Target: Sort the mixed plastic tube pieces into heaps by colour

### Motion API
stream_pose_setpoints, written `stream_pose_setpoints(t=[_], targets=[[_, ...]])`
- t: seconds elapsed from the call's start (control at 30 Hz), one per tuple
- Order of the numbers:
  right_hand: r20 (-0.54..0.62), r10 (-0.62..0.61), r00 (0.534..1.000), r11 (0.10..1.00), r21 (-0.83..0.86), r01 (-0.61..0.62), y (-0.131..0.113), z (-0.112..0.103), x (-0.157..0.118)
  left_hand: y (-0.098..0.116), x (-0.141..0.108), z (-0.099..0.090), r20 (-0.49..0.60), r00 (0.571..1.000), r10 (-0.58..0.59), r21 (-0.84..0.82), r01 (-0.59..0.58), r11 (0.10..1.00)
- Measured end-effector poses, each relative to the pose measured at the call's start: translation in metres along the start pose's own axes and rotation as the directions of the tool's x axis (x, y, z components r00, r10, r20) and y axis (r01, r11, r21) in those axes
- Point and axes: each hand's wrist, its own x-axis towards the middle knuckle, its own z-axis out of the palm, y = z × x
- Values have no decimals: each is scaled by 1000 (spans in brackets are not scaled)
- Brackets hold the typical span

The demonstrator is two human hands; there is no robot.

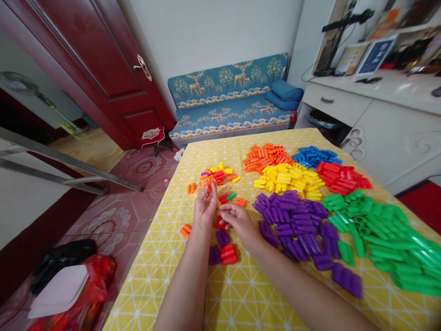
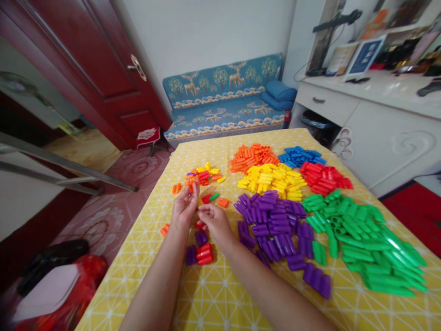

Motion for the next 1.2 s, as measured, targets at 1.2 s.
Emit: stream_pose_setpoints(t=[1.2], targets=[[-380, -143, 914, 828, 460, 321, 7, -14, 15, 5, 8, 14, 451, 884, 128, 809, -465, 360]])
